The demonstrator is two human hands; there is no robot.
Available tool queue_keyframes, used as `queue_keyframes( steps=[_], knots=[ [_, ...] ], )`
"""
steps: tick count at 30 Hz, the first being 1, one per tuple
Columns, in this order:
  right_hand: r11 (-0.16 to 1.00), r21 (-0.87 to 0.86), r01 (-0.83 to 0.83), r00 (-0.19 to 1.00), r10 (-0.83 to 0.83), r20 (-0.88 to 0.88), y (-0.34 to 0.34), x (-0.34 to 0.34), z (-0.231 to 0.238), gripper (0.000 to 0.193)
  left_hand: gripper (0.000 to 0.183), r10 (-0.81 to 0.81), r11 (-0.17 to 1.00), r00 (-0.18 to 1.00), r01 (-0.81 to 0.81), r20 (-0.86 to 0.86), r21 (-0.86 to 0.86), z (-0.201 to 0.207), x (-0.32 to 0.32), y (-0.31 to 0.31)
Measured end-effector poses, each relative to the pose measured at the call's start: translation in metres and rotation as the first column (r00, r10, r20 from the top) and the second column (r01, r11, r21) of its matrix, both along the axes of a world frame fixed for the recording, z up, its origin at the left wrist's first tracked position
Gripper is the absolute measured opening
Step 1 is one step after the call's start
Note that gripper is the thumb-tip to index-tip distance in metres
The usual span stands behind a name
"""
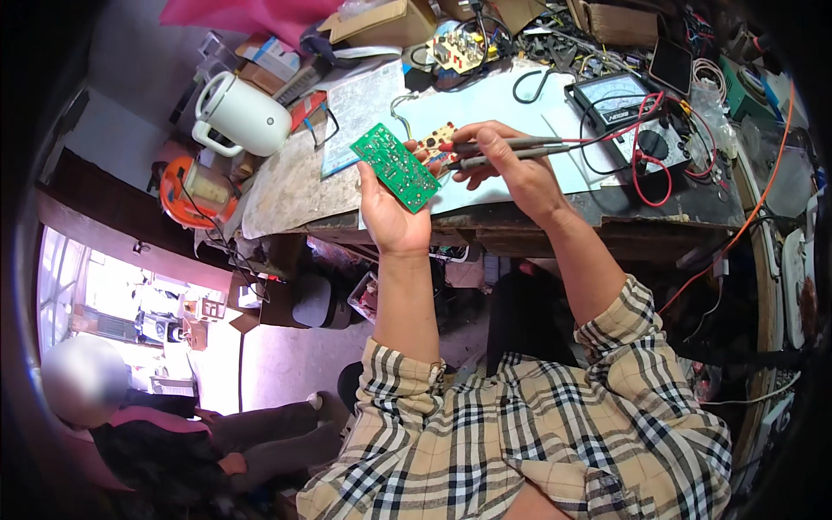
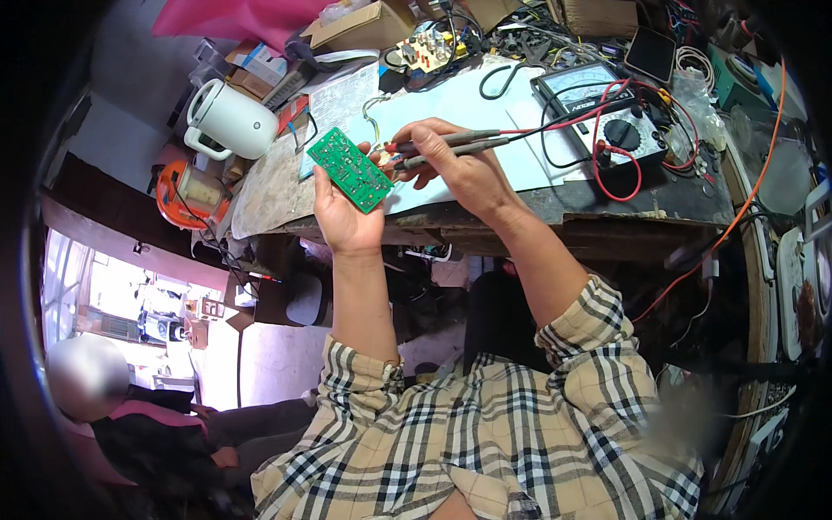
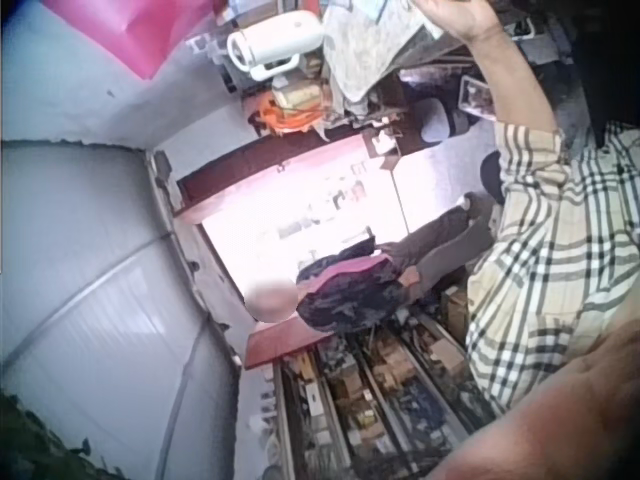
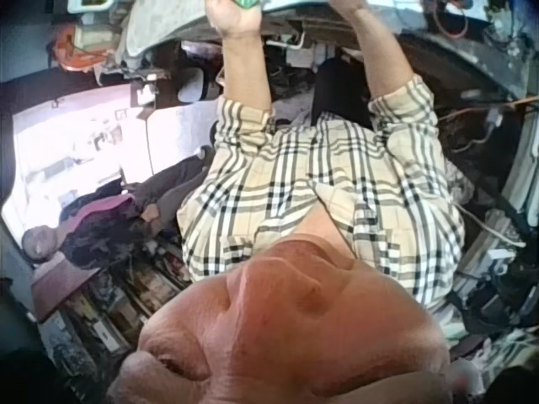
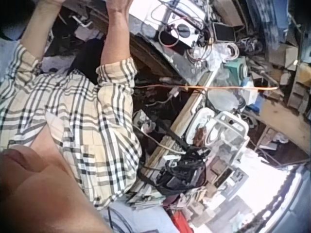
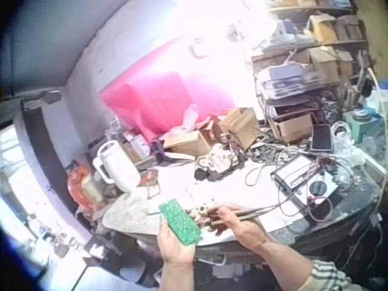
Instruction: The person retrieves a circuit board from under the workbench and uses a multimeter to test various points on the board. They flip the board over to test both sides and then place it back on the table.
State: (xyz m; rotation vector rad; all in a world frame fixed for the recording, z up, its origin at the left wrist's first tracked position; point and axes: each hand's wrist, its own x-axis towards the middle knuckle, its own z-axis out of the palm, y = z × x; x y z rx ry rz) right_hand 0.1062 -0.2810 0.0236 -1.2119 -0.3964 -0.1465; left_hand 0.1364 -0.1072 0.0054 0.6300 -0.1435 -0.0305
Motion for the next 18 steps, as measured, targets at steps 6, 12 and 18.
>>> queue_keyframes(
  steps=[6,12,18],
  knots=[
    [1.000,-0.021,0.013,0.998,-0.014,-0.056,0.003,-0.010,-0.010,0.018,0.052,0.040,0.993,0.998,-0.044,0.037,0.107,-0.009,0.004,-0.004],
    [0.999,-0.029,0.020,0.995,-0.023,-0.101,0.005,-0.020,-0.014,0.014,0.051,0.099,0.981,0.994,-0.106,0.051,0.162,0.003,-0.004,-0.008],
    [0.998,0.016,0.058,0.995,-0.057,-0.079,0.002,-0.020,-0.019,0.015,0.052,0.093,0.982,0.995,-0.095,0.021,0.165,0.005,-0.006,-0.009]
  ],
)
